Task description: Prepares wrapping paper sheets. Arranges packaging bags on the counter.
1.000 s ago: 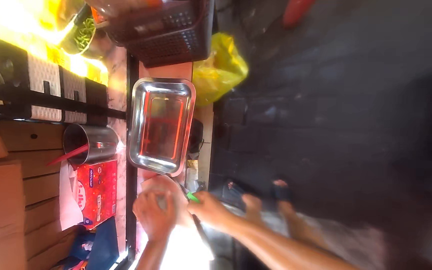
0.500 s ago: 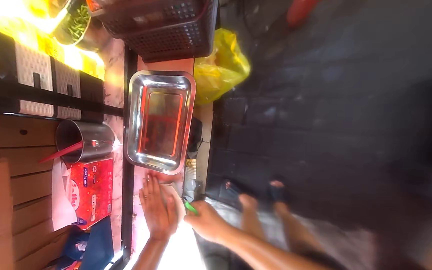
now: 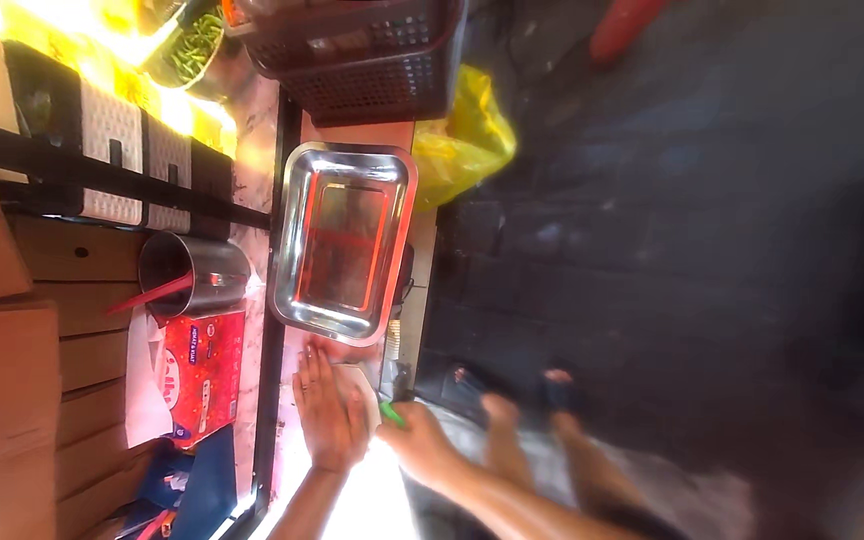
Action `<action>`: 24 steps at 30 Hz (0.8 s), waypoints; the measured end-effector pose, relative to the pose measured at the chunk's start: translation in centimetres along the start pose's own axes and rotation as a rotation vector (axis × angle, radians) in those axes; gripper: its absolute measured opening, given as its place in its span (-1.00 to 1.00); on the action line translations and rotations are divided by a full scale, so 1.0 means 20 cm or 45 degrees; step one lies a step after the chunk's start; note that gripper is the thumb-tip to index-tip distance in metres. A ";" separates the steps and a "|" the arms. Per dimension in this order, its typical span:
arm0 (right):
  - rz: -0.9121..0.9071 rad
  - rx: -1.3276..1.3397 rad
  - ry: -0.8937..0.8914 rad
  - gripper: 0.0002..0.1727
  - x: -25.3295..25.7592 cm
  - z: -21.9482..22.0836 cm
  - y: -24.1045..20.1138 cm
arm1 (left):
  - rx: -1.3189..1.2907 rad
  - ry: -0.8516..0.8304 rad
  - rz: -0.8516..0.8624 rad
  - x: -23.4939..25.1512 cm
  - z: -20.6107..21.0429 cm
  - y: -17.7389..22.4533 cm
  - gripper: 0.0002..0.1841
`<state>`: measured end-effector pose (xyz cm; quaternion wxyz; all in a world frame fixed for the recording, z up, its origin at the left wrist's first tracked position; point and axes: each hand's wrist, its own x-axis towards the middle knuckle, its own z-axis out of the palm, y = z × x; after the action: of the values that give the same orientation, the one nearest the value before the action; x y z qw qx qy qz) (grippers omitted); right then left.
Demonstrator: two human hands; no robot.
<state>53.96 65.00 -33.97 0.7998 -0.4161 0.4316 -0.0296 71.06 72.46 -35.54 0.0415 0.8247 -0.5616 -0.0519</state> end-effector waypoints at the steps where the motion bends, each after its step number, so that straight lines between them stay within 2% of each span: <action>1: -0.022 0.005 0.009 -0.80 0.01 0.00 0.00 | -0.002 0.000 -0.004 0.01 0.00 0.00 -0.14; 7: -0.007 -0.104 0.044 -0.81 -0.10 -0.08 0.04 | -0.012 -0.002 -0.023 0.01 0.00 0.00 -0.14; 12: -0.027 -0.035 0.002 -0.80 0.04 -0.01 -0.05 | -0.022 0.002 -0.009 0.00 0.01 0.00 -0.14; 19: -0.072 -0.055 0.087 -0.79 -0.08 -0.05 0.05 | -0.033 0.013 -0.007 0.01 0.01 -0.01 -0.14; 24: -0.101 -0.069 0.051 -0.80 0.04 -0.01 -0.03 | -0.046 0.017 0.008 0.00 0.00 0.00 -0.14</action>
<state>54.59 64.18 -34.14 0.7777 -0.4536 0.4313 -0.0578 71.09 72.48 -35.60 0.0605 0.8223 -0.5629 -0.0565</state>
